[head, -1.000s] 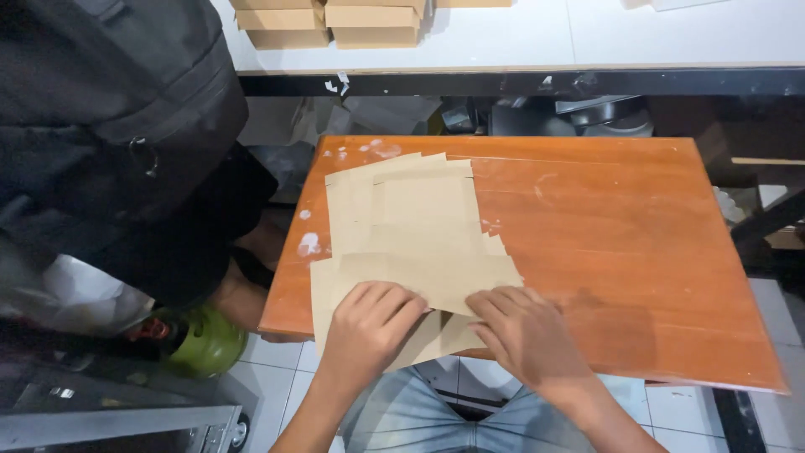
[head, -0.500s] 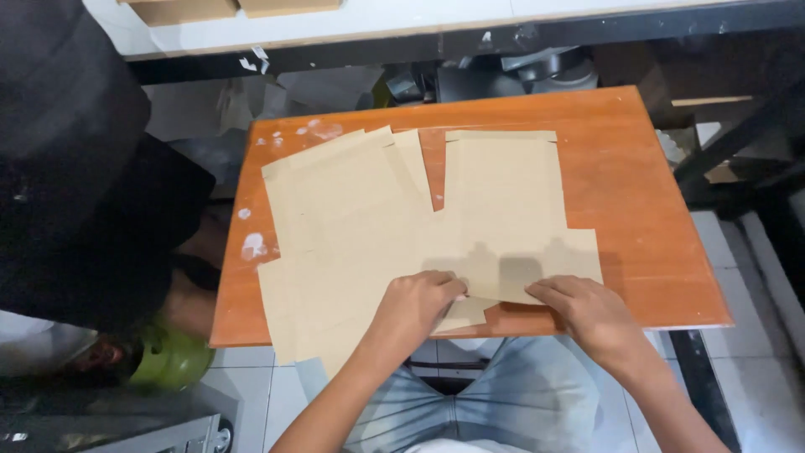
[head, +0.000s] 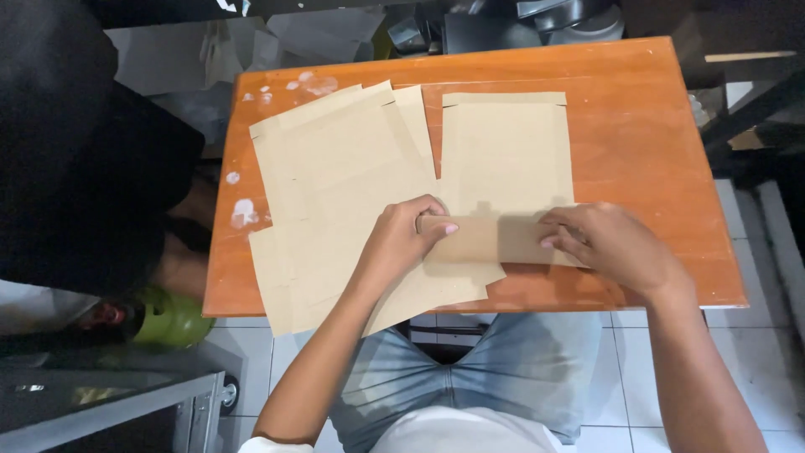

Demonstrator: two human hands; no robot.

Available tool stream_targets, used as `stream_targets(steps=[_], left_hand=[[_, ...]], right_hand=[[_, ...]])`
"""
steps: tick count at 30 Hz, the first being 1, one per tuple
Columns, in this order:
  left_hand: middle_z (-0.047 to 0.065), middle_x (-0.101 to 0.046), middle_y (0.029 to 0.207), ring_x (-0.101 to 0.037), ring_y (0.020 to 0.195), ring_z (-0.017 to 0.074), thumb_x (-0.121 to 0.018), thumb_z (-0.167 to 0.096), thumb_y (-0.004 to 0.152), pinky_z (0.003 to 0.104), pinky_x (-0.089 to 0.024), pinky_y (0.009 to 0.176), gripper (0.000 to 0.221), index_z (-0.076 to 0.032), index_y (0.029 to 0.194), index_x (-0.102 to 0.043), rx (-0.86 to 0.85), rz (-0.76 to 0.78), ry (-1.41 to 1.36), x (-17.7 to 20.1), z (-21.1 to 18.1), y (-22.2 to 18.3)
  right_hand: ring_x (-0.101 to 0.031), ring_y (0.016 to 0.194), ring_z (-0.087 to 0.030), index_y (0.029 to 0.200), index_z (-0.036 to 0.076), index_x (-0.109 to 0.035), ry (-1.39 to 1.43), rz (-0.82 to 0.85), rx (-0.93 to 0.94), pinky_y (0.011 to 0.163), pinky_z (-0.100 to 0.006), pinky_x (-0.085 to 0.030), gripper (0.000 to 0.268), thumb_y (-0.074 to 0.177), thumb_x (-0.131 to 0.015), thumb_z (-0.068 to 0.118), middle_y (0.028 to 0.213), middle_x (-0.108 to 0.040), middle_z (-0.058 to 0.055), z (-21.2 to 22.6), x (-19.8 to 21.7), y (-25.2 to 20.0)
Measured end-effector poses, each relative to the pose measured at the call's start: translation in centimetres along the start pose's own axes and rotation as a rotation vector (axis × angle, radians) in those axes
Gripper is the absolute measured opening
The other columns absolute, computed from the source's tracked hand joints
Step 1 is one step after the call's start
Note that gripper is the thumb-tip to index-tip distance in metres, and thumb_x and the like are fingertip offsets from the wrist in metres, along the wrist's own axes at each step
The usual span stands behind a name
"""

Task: Assembling small cardboard boxes from flat templates by folding along creases and tucking flaps.

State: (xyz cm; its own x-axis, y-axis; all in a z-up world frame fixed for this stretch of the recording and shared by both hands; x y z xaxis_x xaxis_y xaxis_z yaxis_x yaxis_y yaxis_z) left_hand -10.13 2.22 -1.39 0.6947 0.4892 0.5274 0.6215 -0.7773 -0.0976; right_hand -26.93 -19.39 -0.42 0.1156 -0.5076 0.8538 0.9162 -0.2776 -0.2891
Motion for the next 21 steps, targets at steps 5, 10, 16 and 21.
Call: stream_targets(steps=[5,10,16,21], left_hand=[[-0.001,-0.043,0.058,-0.036,0.058,0.0181,-0.069,-0.044,0.092,0.03,-0.034,0.059,0.029,-0.018,0.083,-0.061,0.048,-0.039,0.167,-1.0,1.5,0.7],[0.009,-0.06,0.116,-0.053,0.123,0.0303,-0.066,-0.028,0.098,0.051,-0.037,0.108,0.037,-0.016,0.133,-0.06,-0.176,-0.106,0.476,-1.9,0.4,0.2],[0.019,-0.008,0.172,-0.002,0.159,0.0425,-0.057,-0.056,0.1,0.071,-0.003,0.12,0.079,-0.04,0.166,-0.017,-0.551,0.046,0.8,-8.3,0.2,-6.6],[0.008,-0.028,0.169,-0.03,0.155,0.0285,-0.05,-0.072,0.094,0.064,-0.023,0.121,0.08,-0.034,0.162,-0.029,-0.591,-0.058,0.995,-4.6,3.4,-7.9]], right_hand=[[-0.067,0.084,-0.03,0.087,0.018,-0.064,-0.269,-0.088,0.067,0.09,-0.036,-0.038,0.014,0.095,-0.063,0.029,0.078,-0.072,-0.002,-0.6,-1.5,0.4],[-0.052,0.138,-0.022,0.136,0.02,-0.065,-0.155,-0.218,0.125,0.123,-0.044,-0.024,0.053,0.09,-0.07,0.046,0.139,-0.063,0.0,-0.6,-2.9,-0.4],[-0.058,0.117,-0.02,0.13,0.023,-0.065,-0.07,-0.423,0.212,0.11,-0.039,-0.031,0.049,0.096,-0.06,0.059,0.116,-0.062,0.0,-4.4,-5.5,-1.1],[-0.053,0.1,-0.021,0.134,0.021,-0.071,0.141,-0.405,0.206,0.095,-0.039,-0.03,0.038,0.099,-0.061,0.031,0.096,-0.056,-0.001,-4.3,-2.8,-1.5]])
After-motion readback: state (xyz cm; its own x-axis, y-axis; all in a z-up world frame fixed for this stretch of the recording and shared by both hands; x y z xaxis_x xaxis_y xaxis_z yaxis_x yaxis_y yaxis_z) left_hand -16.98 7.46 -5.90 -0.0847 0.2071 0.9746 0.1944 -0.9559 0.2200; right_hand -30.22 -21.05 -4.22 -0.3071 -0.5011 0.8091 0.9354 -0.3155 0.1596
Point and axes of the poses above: each hand's wrist, its own y-axis towards the middle knuckle, its own x-axis out of the back of the hand, z = x × y, the point moved 4 cm from there along y, towards the middle knuckle
